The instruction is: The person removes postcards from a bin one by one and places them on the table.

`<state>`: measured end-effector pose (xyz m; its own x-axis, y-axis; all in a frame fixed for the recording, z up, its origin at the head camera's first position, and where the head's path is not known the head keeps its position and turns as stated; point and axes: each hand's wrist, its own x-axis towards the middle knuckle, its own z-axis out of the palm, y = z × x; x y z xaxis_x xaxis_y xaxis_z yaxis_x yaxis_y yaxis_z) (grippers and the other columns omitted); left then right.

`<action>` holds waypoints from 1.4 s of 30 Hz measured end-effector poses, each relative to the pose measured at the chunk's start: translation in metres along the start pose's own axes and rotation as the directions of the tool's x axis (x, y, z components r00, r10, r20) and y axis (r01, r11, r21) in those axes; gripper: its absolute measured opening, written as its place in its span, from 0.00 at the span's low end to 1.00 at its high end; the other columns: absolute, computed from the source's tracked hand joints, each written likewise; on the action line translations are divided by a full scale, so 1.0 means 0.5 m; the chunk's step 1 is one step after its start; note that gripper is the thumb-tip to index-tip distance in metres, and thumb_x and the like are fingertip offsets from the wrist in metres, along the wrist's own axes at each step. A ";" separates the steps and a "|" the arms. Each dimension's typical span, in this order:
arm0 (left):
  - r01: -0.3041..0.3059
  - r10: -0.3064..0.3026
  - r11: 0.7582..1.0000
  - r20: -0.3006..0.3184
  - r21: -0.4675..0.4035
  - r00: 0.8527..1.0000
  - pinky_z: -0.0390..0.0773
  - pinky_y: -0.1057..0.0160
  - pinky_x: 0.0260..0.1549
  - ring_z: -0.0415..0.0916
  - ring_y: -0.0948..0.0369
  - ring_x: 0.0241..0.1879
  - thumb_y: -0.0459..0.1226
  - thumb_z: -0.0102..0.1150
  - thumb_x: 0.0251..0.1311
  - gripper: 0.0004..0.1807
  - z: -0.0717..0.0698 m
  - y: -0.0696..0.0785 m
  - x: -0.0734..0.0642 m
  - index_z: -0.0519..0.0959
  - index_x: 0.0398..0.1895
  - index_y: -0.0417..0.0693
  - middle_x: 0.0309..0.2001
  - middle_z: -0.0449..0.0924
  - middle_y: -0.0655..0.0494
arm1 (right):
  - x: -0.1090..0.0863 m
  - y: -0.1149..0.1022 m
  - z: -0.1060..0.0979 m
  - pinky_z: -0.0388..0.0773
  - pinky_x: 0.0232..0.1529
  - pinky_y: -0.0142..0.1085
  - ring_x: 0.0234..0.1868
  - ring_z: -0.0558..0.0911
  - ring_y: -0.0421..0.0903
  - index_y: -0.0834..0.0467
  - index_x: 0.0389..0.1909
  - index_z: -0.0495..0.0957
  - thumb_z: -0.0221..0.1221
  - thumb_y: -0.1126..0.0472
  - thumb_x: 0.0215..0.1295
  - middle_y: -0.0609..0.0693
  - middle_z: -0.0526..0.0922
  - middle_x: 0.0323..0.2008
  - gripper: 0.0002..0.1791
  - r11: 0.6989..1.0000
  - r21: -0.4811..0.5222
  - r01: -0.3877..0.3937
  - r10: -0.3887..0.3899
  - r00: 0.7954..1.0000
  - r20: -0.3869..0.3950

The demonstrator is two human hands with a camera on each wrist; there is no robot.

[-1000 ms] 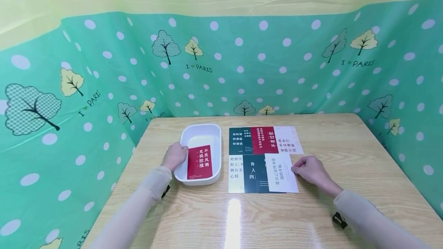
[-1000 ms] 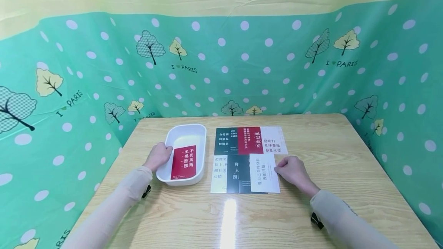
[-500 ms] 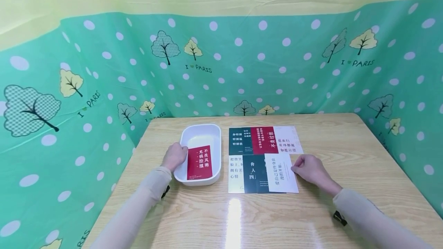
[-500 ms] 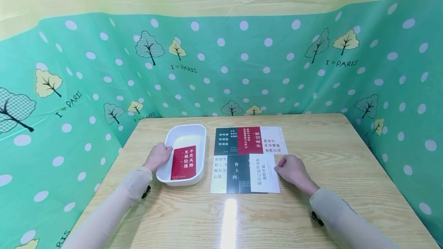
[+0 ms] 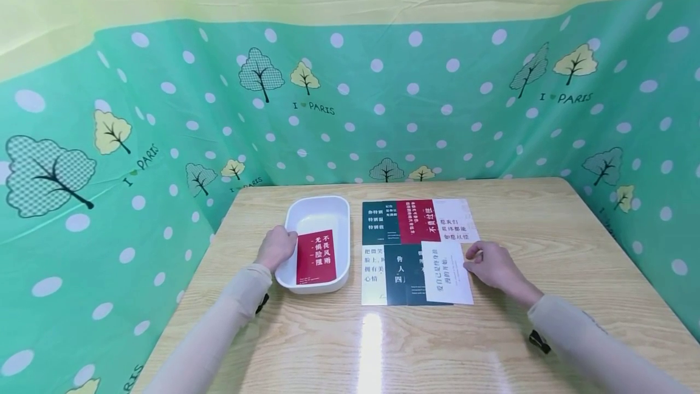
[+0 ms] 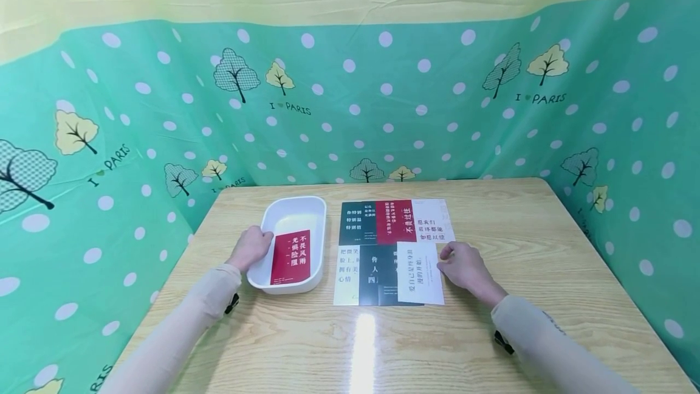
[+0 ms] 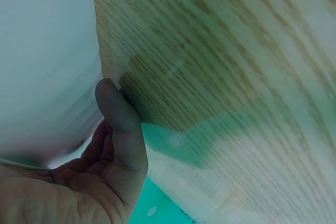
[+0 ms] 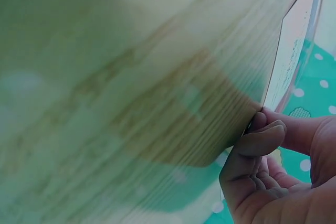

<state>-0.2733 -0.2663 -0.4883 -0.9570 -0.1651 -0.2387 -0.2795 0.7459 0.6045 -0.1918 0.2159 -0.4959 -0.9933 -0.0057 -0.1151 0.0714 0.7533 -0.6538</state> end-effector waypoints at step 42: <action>-0.012 0.012 1.000 0.001 0.019 1.000 0.90 0.55 0.33 0.85 0.49 0.39 0.40 0.43 0.78 0.24 0.001 0.004 0.000 0.73 0.61 0.25 0.41 0.82 0.39 | -0.002 0.014 -0.005 0.70 0.29 0.37 0.30 0.74 0.48 0.66 0.51 0.79 0.72 0.58 0.66 0.52 0.77 0.30 0.20 0.999 0.019 0.040 -0.041 0.997 0.061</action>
<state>-0.2736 -0.2644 -0.4876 -0.9601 -0.1560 -0.2320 -0.2667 0.7598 0.5929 -0.1906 0.2230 -0.4984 -0.9881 -0.0771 -0.1334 0.0330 0.7399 -0.6719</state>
